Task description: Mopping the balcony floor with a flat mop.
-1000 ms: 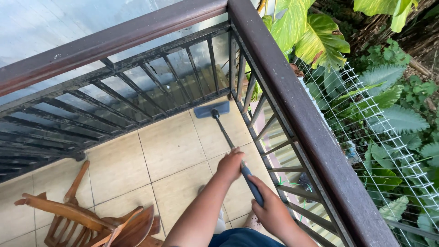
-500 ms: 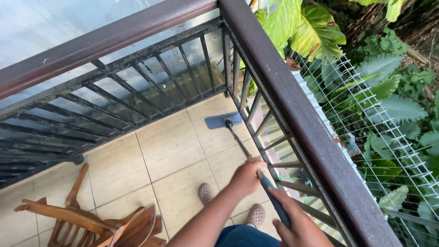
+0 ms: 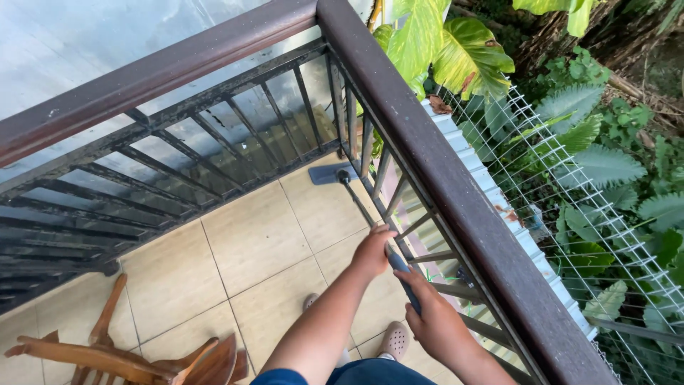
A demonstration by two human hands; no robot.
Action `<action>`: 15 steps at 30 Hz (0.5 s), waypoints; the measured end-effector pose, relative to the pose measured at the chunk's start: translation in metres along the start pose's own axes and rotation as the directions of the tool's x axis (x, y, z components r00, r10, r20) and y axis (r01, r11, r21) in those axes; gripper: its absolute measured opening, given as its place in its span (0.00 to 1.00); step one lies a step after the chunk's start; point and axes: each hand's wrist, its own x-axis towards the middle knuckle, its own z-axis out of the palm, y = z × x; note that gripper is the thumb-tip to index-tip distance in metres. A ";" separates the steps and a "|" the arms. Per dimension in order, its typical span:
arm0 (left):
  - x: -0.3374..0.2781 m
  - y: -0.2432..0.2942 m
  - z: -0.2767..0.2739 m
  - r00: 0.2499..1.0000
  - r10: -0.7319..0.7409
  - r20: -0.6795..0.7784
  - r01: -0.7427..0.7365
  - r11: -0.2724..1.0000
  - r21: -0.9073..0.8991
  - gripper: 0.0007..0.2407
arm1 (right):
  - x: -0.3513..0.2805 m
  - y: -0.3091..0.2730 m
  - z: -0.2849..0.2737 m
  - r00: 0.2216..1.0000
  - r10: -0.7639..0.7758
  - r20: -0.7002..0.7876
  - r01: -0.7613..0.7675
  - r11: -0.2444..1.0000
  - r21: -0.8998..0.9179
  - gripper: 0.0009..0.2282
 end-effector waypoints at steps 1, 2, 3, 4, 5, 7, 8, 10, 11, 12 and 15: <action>0.003 -0.007 0.003 1.000 0.004 0.005 -0.004 1.000 0.000 0.20 | 0.002 0.001 0.001 1.000 0.004 -0.004 -0.004 1.000 0.001 0.28; 0.007 -0.014 0.006 0.999 0.034 -0.019 -0.034 0.999 0.020 0.19 | 0.005 0.001 0.001 0.999 0.029 0.021 -0.030 0.999 0.014 0.28; 0.011 -0.022 0.008 0.997 0.065 -0.042 -0.063 0.997 0.041 0.17 | 0.009 0.001 0.002 0.997 0.054 0.046 -0.055 0.998 0.026 0.29; 0.008 -0.016 0.005 0.997 0.067 -0.045 -0.065 0.997 0.044 0.17 | 0.007 0.002 0.000 0.998 0.051 0.044 -0.052 0.998 0.026 0.29; 0.006 -0.011 0.002 0.998 0.065 -0.021 -0.063 0.992 0.106 0.17 | 0.005 0.002 -0.002 0.996 0.053 0.070 -0.055 0.998 0.023 0.29; -0.004 -0.001 0.001 0.998 0.060 0.006 -0.060 0.984 0.167 0.18 | -0.007 -0.008 -0.011 0.993 0.058 0.098 -0.060 0.998 0.022 0.30; -0.009 0.003 0.001 0.997 0.054 0.055 -0.066 0.963 0.260 0.14 | -0.015 -0.018 -0.018 0.977 0.148 0.156 -0.165 0.982 0.097 0.30; -0.023 0.023 -0.005 0.994 0.039 0.098 -0.071 0.934 0.351 0.11 | -0.030 -0.025 -0.029 0.948 0.227 0.223 -0.266 0.950 0.164 0.29; -0.033 0.039 -0.012 0.988 0.004 0.151 -0.065 0.913 0.402 0.10 | -0.037 -0.023 -0.032 0.953 0.190 0.238 -0.245 0.942 0.229 0.30; -0.044 0.055 -0.016 0.978 -0.036 0.206 -0.062 0.891 0.449 0.09 | -0.046 -0.020 -0.035 0.955 0.156 0.252 -0.229 0.928 0.293 0.30; -0.082 0.101 -0.036 0.929 -0.205 0.309 0.021 0.860 0.510 0.10 | -0.057 0.026 -0.035 0.954 -0.061 0.295 -0.006 0.975 0.223 0.29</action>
